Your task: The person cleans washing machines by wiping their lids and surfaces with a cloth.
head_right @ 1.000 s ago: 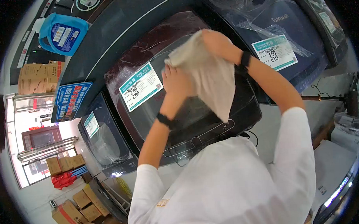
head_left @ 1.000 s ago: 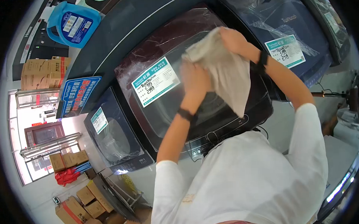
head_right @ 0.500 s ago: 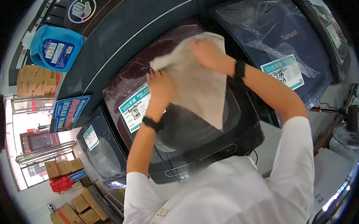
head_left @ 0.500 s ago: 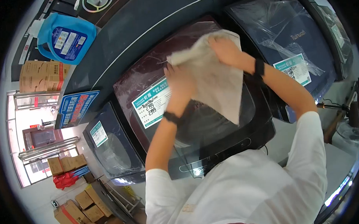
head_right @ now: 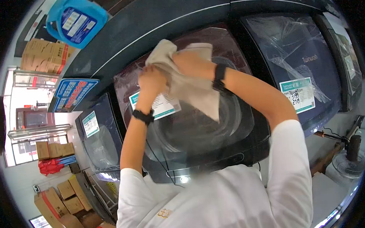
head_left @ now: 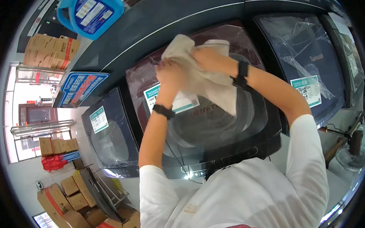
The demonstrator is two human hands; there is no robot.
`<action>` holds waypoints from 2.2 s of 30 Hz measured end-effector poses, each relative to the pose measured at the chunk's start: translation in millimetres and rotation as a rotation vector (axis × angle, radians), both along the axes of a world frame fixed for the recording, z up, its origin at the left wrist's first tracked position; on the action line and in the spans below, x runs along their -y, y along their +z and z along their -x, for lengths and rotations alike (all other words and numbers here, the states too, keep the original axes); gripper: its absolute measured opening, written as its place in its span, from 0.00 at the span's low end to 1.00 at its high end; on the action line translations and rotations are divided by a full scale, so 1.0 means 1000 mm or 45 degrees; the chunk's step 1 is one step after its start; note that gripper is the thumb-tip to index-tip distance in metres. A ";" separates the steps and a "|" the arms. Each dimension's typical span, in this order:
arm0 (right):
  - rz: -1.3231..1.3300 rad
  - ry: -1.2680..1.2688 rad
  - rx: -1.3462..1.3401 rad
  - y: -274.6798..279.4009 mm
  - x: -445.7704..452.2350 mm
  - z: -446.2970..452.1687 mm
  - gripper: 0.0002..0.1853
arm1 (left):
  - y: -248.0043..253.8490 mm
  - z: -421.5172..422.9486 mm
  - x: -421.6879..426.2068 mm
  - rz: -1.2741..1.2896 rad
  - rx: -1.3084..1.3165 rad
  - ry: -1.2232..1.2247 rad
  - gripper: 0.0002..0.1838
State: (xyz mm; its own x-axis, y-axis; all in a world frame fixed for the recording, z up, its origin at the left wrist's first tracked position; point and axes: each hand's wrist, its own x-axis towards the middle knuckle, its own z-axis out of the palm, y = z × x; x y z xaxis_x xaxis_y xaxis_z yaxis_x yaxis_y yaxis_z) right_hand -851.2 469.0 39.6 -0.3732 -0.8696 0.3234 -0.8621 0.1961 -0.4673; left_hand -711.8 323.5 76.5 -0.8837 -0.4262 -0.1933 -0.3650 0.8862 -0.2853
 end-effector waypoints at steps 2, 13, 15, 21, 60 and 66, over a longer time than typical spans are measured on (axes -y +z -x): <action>0.036 0.061 -0.005 -0.013 0.052 -0.004 0.11 | 0.014 -0.009 0.028 -0.054 0.092 0.188 0.39; -0.112 0.500 0.049 0.006 0.102 -0.186 0.09 | -0.045 -0.179 0.061 0.061 -0.194 0.530 0.35; -0.022 0.669 0.146 -0.023 0.078 -0.232 0.12 | -0.042 -0.228 0.021 0.154 -0.111 0.414 0.35; -0.341 0.823 0.091 0.019 -0.045 -0.263 0.12 | -0.070 -0.349 -0.112 -0.018 -0.478 0.474 0.39; -0.151 -0.756 0.058 -0.042 -0.356 -0.245 0.11 | -0.052 -0.255 -0.275 -0.591 -0.547 -0.545 0.50; -0.053 -0.909 0.019 -0.060 -0.369 -0.167 0.08 | -0.062 -0.141 -0.352 -0.500 -0.588 -0.575 0.51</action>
